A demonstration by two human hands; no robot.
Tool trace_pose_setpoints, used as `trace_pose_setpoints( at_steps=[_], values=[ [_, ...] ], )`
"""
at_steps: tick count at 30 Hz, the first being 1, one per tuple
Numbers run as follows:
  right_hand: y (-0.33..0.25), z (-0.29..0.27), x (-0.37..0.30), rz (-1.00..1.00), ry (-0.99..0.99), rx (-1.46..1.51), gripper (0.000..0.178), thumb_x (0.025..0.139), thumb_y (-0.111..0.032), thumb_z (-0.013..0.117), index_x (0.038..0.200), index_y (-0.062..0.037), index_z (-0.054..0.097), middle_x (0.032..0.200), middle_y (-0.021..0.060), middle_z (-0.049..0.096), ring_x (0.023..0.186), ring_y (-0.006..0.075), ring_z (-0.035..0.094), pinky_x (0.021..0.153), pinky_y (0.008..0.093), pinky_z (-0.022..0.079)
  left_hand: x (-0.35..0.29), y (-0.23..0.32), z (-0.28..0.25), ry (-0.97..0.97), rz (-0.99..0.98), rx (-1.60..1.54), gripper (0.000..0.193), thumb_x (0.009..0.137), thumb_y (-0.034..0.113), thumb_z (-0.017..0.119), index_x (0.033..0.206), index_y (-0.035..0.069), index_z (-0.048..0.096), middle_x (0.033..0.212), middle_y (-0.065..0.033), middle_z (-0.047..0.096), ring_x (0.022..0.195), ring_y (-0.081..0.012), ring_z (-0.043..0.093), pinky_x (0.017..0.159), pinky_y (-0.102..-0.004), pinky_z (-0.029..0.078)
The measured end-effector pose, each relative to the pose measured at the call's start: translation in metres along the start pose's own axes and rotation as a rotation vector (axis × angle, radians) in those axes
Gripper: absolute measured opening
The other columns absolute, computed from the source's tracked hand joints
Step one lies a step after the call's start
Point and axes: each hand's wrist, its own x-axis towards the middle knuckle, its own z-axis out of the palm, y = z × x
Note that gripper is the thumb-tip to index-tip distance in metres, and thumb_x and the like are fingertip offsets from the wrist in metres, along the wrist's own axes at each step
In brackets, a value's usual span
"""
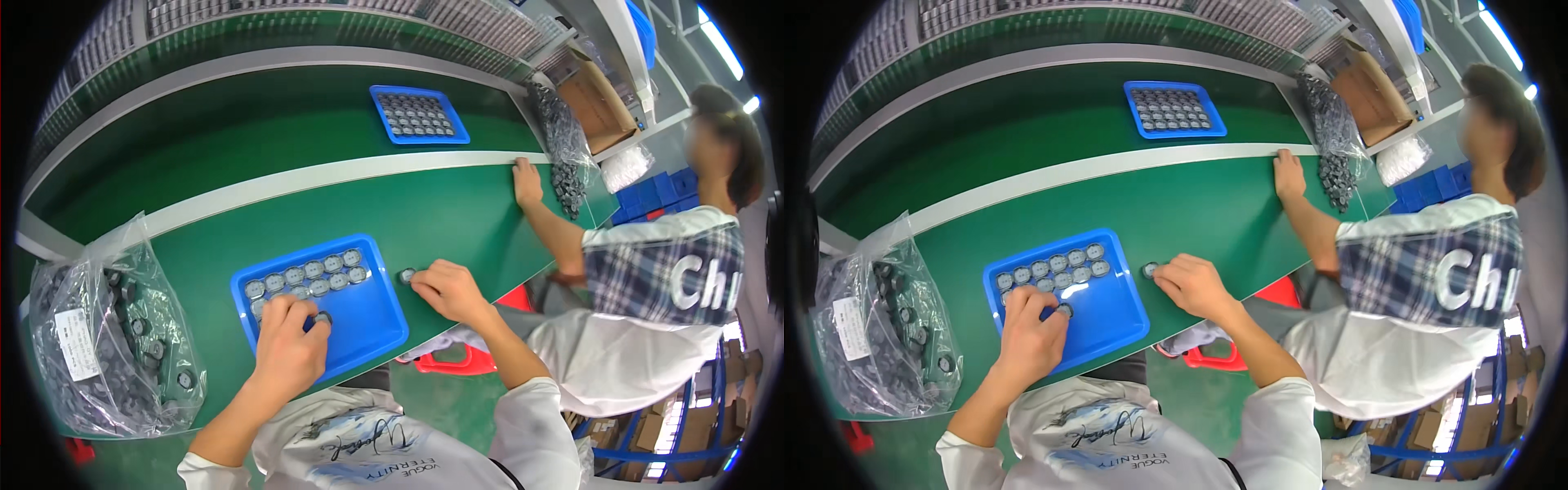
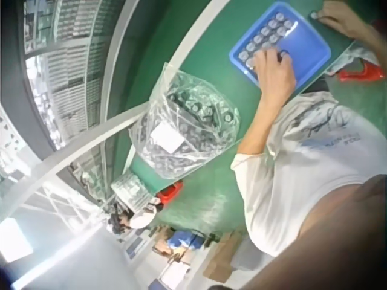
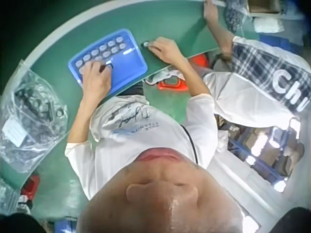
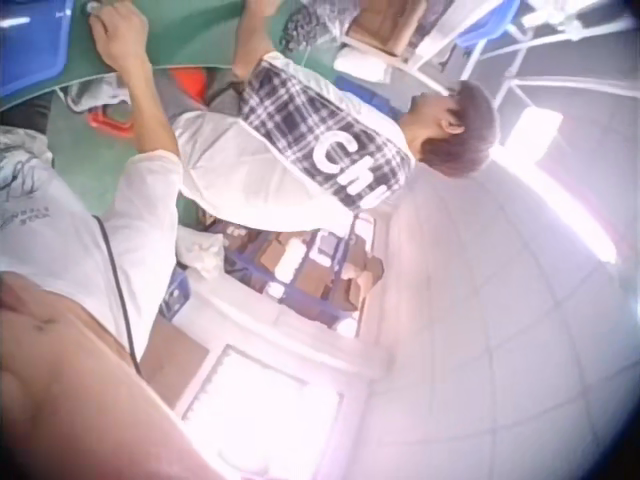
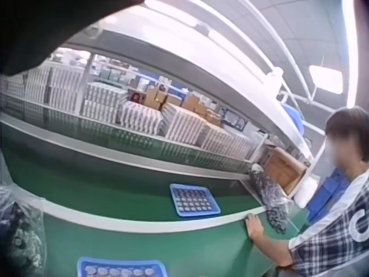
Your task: Placing small electronic components from a bulk bag into a sorting tray.
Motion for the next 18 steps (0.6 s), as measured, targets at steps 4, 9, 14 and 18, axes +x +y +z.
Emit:
trace_pose_setpoints(
  at_steps=[4,9,14,18],
  values=[
    [-0.012,-0.014,0.020,0.019,0.031,-0.111,0.005,0.085,-0.011,0.074,0.089,-0.0081,0.072,0.070,0.0109,0.056,0.065,0.0313,0.058,0.058,0.0413,0.046,0.010,-0.007,0.003,0.000,-0.013,0.028,0.019,0.065,0.004,0.069,0.084,0.002,0.069,0.095,-0.0125,0.057,0.097,-0.0332,0.053,0.080,-0.0441,0.044],
    [-0.061,-0.028,0.050,-0.078,0.018,0.024,0.013,0.078,-0.002,0.077,0.089,-0.0027,0.072,0.071,0.0082,0.061,0.063,0.0243,0.057,0.057,0.0368,0.045,0.021,-0.016,0.013,-0.016,-0.004,0.051,0.005,0.073,0.005,0.069,0.075,0.003,0.066,0.091,-0.0090,0.056,0.095,-0.0300,0.051,0.079,-0.0423,0.042],
    [-0.066,0.014,0.067,-0.228,-0.099,0.027,0.014,0.077,-0.005,0.076,0.090,-0.0051,0.073,0.074,0.0061,0.058,0.069,0.0247,0.058,0.060,0.0377,0.047,0.019,-0.016,0.014,-0.007,-0.044,0.078,0.006,0.070,0.006,0.069,0.069,0.002,0.065,0.083,-0.0084,0.053,0.092,-0.0283,0.050,0.078,-0.0400,0.042],
    [-0.070,0.037,0.068,-0.267,-0.099,-0.015,0.013,0.076,-0.007,0.075,0.089,-0.0077,0.072,0.077,0.0050,0.055,0.074,0.0246,0.058,0.063,0.0382,0.049,0.014,-0.018,0.015,0.012,-0.040,0.104,0.009,0.067,0.007,0.074,0.071,0.003,0.067,0.081,-0.0071,0.053,0.091,-0.0275,0.049,0.077,-0.0401,0.042]
  ],
)
